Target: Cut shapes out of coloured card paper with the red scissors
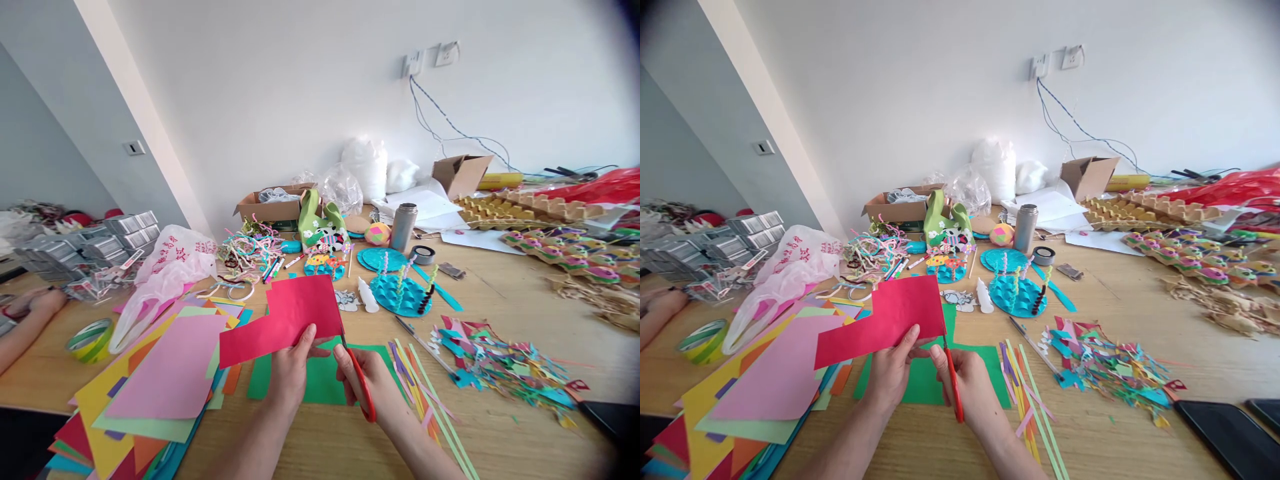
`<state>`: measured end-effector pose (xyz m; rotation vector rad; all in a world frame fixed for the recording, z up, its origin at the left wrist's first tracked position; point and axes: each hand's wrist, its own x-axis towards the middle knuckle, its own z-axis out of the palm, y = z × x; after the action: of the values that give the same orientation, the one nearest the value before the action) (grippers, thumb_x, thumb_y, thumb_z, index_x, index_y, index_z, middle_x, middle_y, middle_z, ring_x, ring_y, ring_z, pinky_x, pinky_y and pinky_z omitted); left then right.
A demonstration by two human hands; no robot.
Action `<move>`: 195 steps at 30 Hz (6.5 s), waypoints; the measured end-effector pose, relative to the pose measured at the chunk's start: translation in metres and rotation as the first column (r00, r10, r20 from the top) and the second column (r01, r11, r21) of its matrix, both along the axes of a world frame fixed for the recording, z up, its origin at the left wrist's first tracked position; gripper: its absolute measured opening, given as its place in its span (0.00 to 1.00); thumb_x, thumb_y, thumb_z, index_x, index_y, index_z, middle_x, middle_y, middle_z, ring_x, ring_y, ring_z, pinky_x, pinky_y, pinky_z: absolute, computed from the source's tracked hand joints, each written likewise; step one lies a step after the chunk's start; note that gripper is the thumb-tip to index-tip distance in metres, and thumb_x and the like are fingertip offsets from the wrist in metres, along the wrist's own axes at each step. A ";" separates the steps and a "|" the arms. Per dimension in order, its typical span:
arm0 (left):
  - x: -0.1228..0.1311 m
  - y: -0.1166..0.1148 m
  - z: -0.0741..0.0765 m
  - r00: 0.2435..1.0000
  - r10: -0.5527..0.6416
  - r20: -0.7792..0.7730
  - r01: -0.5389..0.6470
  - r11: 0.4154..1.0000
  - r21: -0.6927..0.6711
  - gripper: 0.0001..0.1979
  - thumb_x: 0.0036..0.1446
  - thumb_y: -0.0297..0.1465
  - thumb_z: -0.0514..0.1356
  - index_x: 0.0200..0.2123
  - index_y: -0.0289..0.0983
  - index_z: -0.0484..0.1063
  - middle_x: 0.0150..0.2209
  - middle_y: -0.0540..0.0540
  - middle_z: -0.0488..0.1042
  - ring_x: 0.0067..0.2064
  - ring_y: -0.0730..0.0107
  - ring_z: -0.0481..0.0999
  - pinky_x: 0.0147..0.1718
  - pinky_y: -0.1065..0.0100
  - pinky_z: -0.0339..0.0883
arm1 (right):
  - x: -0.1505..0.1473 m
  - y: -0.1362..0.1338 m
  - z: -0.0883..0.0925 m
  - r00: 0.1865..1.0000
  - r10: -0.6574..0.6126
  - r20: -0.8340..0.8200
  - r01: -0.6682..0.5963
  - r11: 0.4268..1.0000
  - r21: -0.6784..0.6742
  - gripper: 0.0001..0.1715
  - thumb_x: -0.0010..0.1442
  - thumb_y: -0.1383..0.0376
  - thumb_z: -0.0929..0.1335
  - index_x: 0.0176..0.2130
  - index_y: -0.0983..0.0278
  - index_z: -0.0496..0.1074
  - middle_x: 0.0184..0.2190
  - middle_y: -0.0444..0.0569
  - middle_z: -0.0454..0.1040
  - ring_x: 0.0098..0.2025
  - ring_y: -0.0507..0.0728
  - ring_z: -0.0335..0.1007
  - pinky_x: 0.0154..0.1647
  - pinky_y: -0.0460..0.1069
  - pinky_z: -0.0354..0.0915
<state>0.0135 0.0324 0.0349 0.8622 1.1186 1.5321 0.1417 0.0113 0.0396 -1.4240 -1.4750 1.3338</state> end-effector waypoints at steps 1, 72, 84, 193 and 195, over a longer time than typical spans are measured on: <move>0.000 0.000 0.000 1.000 0.002 -0.004 -0.002 1.000 0.002 0.20 0.47 0.38 0.64 0.43 0.35 0.69 0.40 0.42 0.76 0.35 0.58 0.78 0.26 0.66 0.73 | 0.000 0.000 0.000 1.000 -0.002 -0.001 0.002 1.000 -0.002 0.34 0.54 0.38 0.58 0.20 0.64 0.63 0.09 0.41 0.61 0.11 0.47 0.53 0.13 0.42 0.48; 0.003 -0.003 -0.002 0.995 -0.091 -0.029 0.092 0.995 0.028 0.19 0.51 0.37 0.62 0.44 0.32 0.69 0.40 0.39 0.77 0.36 0.55 0.79 0.27 0.63 0.74 | -0.004 0.003 -0.003 0.996 -0.087 0.024 0.088 0.995 -0.042 0.35 0.49 0.35 0.58 0.17 0.63 0.60 0.06 0.42 0.60 0.08 0.47 0.53 0.11 0.42 0.48; 0.003 -0.002 -0.002 0.996 -0.071 -0.048 0.072 0.997 0.012 0.18 0.50 0.38 0.62 0.41 0.32 0.70 0.39 0.40 0.77 0.35 0.57 0.79 0.25 0.65 0.73 | -0.007 0.004 -0.009 0.991 -0.128 -0.047 0.123 0.986 -0.109 0.36 0.47 0.34 0.60 0.16 0.63 0.60 0.05 0.41 0.58 0.07 0.48 0.53 0.09 0.42 0.46; 0.007 -0.010 -0.006 0.972 -0.141 -0.190 0.144 0.990 0.002 0.18 0.50 0.40 0.62 0.38 0.32 0.71 0.34 0.43 0.76 0.28 0.60 0.78 0.23 0.64 0.74 | 0.004 0.000 0.005 0.987 -0.162 -0.007 0.162 0.986 0.050 0.32 0.56 0.41 0.58 0.19 0.64 0.63 0.08 0.42 0.63 0.09 0.47 0.53 0.12 0.42 0.50; 0.007 -0.010 -0.006 0.972 -0.148 -0.180 0.151 0.989 0.002 0.18 0.50 0.40 0.62 0.38 0.32 0.72 0.34 0.43 0.76 0.28 0.60 0.78 0.23 0.64 0.74 | 0.004 0.001 0.006 0.987 -0.161 -0.012 0.162 0.985 0.054 0.32 0.55 0.41 0.58 0.19 0.64 0.63 0.08 0.42 0.63 0.10 0.47 0.53 0.12 0.42 0.50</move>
<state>0.0202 0.0223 0.0286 1.0880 1.1441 1.3607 0.1457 0.0123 0.0454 -1.4687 -1.3503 1.1890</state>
